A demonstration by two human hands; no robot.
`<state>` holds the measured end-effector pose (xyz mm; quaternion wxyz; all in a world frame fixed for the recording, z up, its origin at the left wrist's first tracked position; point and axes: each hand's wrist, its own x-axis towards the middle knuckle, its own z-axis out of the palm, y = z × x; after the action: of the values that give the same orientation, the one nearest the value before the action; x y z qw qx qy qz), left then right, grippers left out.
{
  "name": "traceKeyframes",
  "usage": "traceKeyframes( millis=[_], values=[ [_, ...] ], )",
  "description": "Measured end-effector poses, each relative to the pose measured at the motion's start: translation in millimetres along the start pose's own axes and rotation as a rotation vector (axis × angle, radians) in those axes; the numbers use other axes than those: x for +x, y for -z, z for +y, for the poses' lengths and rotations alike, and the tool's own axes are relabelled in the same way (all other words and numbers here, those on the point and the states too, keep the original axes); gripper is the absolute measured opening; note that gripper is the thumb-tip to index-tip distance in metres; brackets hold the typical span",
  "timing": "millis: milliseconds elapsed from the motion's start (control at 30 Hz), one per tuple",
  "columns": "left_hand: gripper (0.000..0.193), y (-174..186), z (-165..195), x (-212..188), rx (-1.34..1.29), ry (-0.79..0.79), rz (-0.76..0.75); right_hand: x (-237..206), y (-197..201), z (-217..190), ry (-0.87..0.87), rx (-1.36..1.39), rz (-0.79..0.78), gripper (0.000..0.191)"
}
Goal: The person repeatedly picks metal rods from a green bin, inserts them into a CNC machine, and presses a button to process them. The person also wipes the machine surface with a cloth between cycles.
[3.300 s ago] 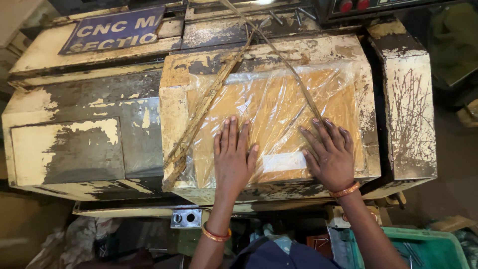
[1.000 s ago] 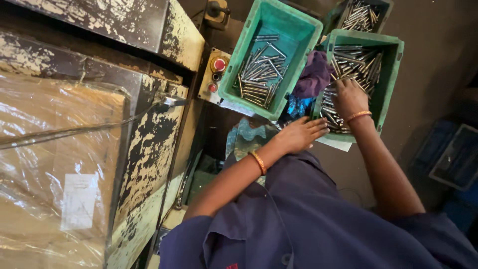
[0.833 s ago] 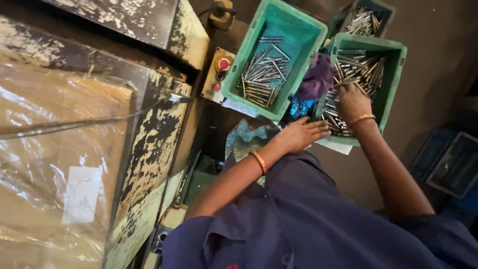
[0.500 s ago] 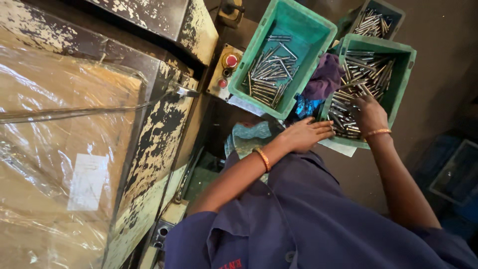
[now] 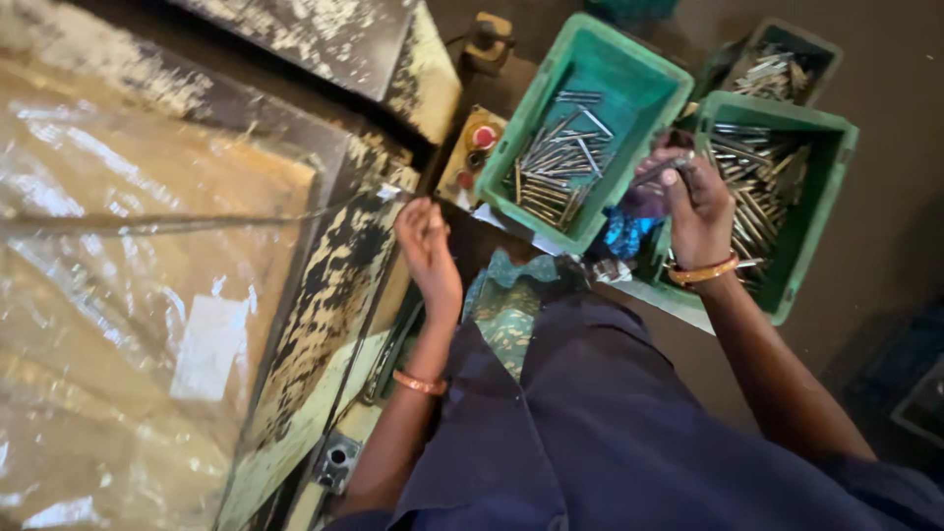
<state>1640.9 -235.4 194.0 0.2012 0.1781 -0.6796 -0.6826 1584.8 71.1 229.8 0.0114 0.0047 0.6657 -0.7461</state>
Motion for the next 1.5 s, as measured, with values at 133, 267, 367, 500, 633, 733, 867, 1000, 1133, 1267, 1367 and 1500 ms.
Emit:
traceKeyframes(
  millis=[133, 267, 367, 500, 633, 733, 867, 1000, 1133, 1267, 1367, 1500],
  values=[
    [0.025, -5.3, 22.4, 15.4, 0.245, -0.217, -0.083, 15.4, -34.8, -8.2, -0.171, 0.353, -0.131, 0.022],
    [0.016, -9.6, 29.0, 15.5, -0.115, -0.041, 0.11, 18.2, -59.2, -15.7, -0.238, 0.45, -0.231, 0.025],
    [0.01, -0.6, 22.5, 14.3, -0.248, -0.049, 0.246, 12.2, -76.9, -17.9, -0.272, 0.482, -0.246, 0.026],
    [0.022, 17.3, 4.7, 22.0, -0.151, -0.022, 0.082, 0.1, -99.3, -16.3, -0.318, 0.529, -0.282, 0.028],
    [0.023, 28.2, -8.7, 40.6, -0.159, 0.042, -0.129, -15.3, -117.6, -16.5, -0.405, 0.55, -0.331, 0.029],
    [0.036, 38.8, -3.8, 36.8, 0.047, -0.055, -0.211, -29.9, -132.8, -17.6, -0.414, 0.515, -0.326, 0.034],
    [0.035, 49.8, 13.9, 30.1, 0.128, -0.137, -0.191, -43.7, -155.5, -14.3, -0.468, 0.641, -0.373, 0.033],
    [0.037, 79.5, 21.2, 8.0, 0.219, -0.025, -0.187, -61.4, -179.0, -3.7, -0.575, 0.697, -0.352, 0.03],
    [0.029, 134.7, 15.9, -27.5, 0.256, 0.125, -0.23, -88.7, -206.8, 6.9, -0.608, 0.69, -0.374, 0.026],
    [0.025, 199.9, 8.9, -76.5, 0.225, 0.122, -0.15, -110.9, -240.9, 17.7, -0.623, 0.624, -0.404, 0.024],
    [0.037, 248.2, 11.4, -117.2, 0.238, 0.209, -0.099, -127.1, -269.0, 29.8, -0.626, 0.547, -0.472, 0.025],
    [0.049, 292.0, 16.6, -156.1, 0.155, 0.185, -0.041, -147.3, -305.2, 49.9, -0.686, 0.498, -0.597, 0.026]
  ],
)
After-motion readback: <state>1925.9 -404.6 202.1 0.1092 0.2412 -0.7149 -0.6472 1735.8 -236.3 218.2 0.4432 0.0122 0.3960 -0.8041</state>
